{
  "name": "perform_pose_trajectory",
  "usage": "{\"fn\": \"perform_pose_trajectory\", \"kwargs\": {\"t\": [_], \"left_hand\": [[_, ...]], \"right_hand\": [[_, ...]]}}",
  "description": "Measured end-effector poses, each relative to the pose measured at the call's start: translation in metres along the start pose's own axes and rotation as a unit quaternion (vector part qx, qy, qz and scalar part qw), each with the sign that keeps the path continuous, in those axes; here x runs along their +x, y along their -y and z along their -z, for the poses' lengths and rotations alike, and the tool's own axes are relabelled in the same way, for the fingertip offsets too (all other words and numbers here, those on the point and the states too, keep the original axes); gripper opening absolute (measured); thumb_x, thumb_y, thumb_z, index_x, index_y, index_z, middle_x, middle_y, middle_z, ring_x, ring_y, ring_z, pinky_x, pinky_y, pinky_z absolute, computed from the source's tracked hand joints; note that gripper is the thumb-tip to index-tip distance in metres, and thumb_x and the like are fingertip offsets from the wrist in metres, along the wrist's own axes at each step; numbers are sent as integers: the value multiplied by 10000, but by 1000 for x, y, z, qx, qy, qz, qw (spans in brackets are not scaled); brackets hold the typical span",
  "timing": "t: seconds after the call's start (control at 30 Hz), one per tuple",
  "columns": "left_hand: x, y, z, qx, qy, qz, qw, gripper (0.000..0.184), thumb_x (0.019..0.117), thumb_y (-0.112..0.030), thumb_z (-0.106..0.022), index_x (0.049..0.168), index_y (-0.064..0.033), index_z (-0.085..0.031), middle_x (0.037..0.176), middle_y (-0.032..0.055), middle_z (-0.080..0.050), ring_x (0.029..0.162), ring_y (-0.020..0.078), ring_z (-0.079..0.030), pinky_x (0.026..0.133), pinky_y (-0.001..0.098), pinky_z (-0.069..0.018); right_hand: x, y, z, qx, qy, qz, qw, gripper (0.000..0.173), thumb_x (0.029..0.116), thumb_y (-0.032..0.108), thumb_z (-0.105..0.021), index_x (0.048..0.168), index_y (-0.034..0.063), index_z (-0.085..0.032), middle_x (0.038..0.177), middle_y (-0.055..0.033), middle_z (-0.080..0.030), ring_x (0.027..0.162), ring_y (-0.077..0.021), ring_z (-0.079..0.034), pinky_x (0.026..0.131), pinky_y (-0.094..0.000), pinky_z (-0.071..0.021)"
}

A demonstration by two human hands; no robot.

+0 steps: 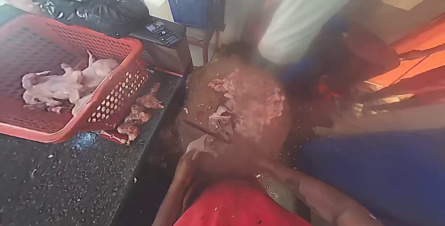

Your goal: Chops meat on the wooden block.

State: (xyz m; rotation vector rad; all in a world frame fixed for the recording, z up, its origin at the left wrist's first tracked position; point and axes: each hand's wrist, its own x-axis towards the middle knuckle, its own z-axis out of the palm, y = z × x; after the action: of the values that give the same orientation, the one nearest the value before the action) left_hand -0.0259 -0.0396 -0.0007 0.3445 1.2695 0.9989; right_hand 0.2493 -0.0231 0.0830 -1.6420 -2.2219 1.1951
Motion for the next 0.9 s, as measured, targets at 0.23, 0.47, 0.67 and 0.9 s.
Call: {"fn": "perform_pose_trajectory", "kwargs": {"t": [0.23,0.47,0.67,0.9], "left_hand": [[-59,20,36,19,-7,19,1000,311,1051,-114,-481,1310,47,-543,1151,146,-699,1040,193,-695,928,364,-591],[-78,27,40,32,-20,-14,999,349,1016,-140,-492,1308,45,-540,1131,138,-714,1021,190,-711,913,375,-603],[-105,-100,11,144,22,-195,970,317,1008,-266,-519,1150,-9,-641,1011,13,-744,958,96,-699,923,336,-577],[-22,-168,-70,488,-50,-510,707,443,1012,-273,-581,1269,82,-644,1376,226,-623,1285,322,-611,1102,505,-475]], "right_hand": [[-18,16,-2,75,-39,-61,995,519,1093,447,-376,1212,24,-652,973,-150,-686,907,-262,-676,857,-482,-554],[-51,-13,-43,112,-40,-39,992,522,1087,442,-366,1307,46,-626,970,-163,-702,875,-277,-696,820,-507,-574],[-51,-43,-72,125,65,-168,976,636,1079,569,-341,1297,29,-597,1072,-222,-689,1012,-372,-687,911,-610,-530],[-59,-37,-52,29,104,-159,981,530,1072,499,-447,1287,51,-629,1123,-232,-696,1080,-418,-675,916,-654,-512]]}}
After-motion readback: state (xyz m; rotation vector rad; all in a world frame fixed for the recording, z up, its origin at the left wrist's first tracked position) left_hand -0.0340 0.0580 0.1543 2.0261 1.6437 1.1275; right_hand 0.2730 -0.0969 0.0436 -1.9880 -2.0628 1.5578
